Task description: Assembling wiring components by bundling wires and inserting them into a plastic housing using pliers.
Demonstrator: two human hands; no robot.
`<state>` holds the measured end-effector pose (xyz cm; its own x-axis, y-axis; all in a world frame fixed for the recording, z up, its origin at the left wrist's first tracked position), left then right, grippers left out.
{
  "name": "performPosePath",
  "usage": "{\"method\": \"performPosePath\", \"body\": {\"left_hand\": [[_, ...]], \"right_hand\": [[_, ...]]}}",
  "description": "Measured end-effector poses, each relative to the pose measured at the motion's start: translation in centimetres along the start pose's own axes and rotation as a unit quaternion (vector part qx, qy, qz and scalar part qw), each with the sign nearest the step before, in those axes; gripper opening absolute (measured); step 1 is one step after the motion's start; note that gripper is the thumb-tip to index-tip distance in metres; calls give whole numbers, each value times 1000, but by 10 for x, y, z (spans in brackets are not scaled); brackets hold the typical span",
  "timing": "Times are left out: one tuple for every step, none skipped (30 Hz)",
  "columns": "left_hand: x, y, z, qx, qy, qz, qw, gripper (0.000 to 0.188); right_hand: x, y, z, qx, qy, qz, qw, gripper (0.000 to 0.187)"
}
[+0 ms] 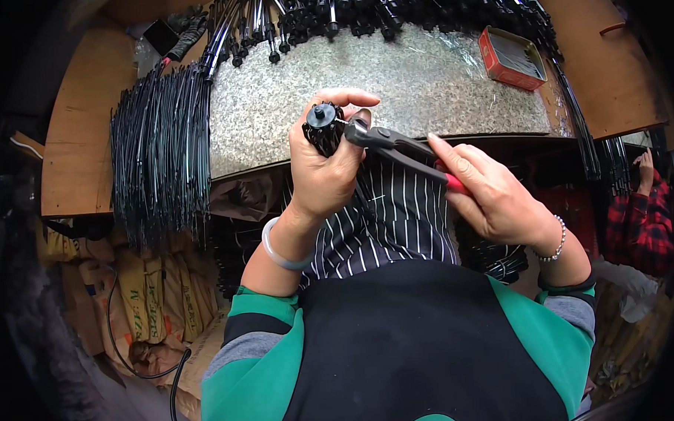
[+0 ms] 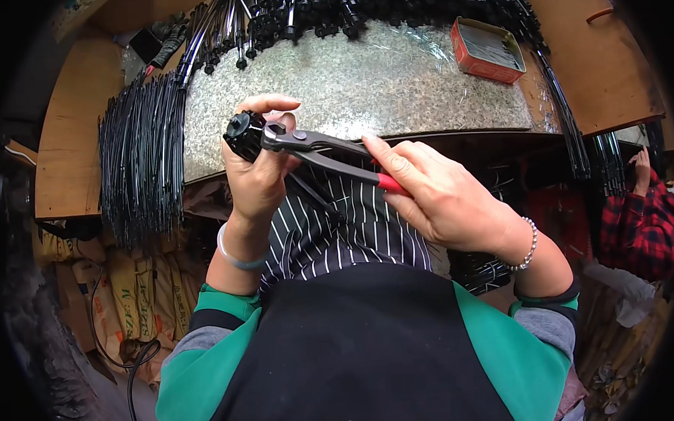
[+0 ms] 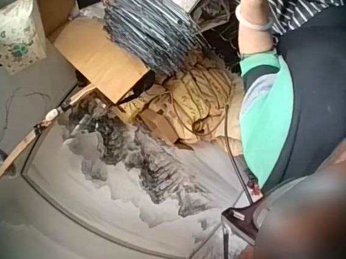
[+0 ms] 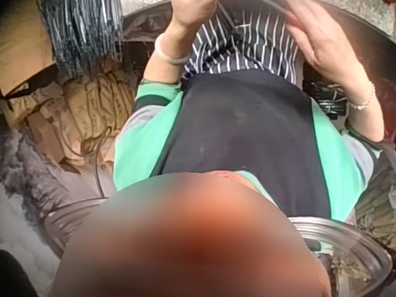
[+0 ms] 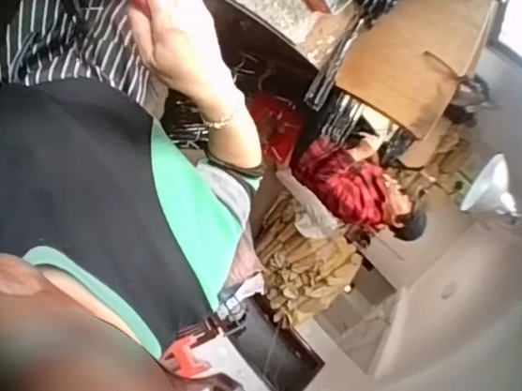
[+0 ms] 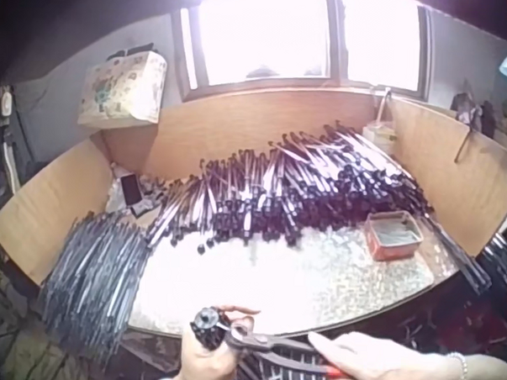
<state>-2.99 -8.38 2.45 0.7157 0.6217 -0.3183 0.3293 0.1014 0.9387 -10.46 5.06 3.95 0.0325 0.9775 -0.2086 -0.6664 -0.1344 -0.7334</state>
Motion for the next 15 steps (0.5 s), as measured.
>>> {"method": "performPosePath", "body": {"left_hand": [[0,0,-1,-11,2,8,1000,18],[0,-1,-1,-22,4,15,1000,21],[-1,-1,-2,-22,3,15,1000,21],[-1,0,-2,-22,6,12,1000,21],[-1,1,-2,-22,9,8,1000,20],[-1,1,-1,-23,12,4,1000,20],[-2,2,-2,-22,12,4,1000,20],[-2,1,-1,-24,13,11,1000,20],[-2,1,-1,-25,15,18,999,21],[-2,0,-1,-27,16,25,999,21],[-2,0,-1,-27,16,24,999,21],[-2,0,-1,-20,22,21,999,21],[-2,0,-1,-14,29,17,999,21],[-1,1,-1,-7,35,13,999,22],[-2,0,-1,-7,34,12,999,22]], "right_hand": [[0,2,-3,1,-27,-5,1000,69],[0,3,-7,2,-54,-9,999,66],[-1,3,-6,2,-53,-9,999,66],[-2,6,-6,-8,-56,-27,998,65],[-2,9,-6,-18,-58,-45,997,63],[-2,12,-6,-28,-61,-62,996,62],[-2,13,-5,-28,-61,-63,996,62],[-2,10,-2,-6,-48,-43,998,61],[-2,7,2,15,-35,-23,999,61],[-2,4,4,37,-22,-3,999,61],[-2,4,3,37,-22,-3,999,61],[-1,2,5,77,1,13,997,61],[0,-1,7,116,24,29,993,61],[1,-5,9,156,46,45,986,60],[1,-5,8,157,47,45,986,60]]}}
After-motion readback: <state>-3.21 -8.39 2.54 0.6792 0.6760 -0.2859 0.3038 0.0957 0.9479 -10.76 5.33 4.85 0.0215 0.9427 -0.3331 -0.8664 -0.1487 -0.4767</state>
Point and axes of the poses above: each hand's wrist, its own x-axis away from the middle knuckle, its own z-axis out of the back of the hand, y = z × x, the point moved 10 cm from there along -x, towards the middle knuckle, and after that the axes turned 6 degrees about -x, right-handed, at the moved point
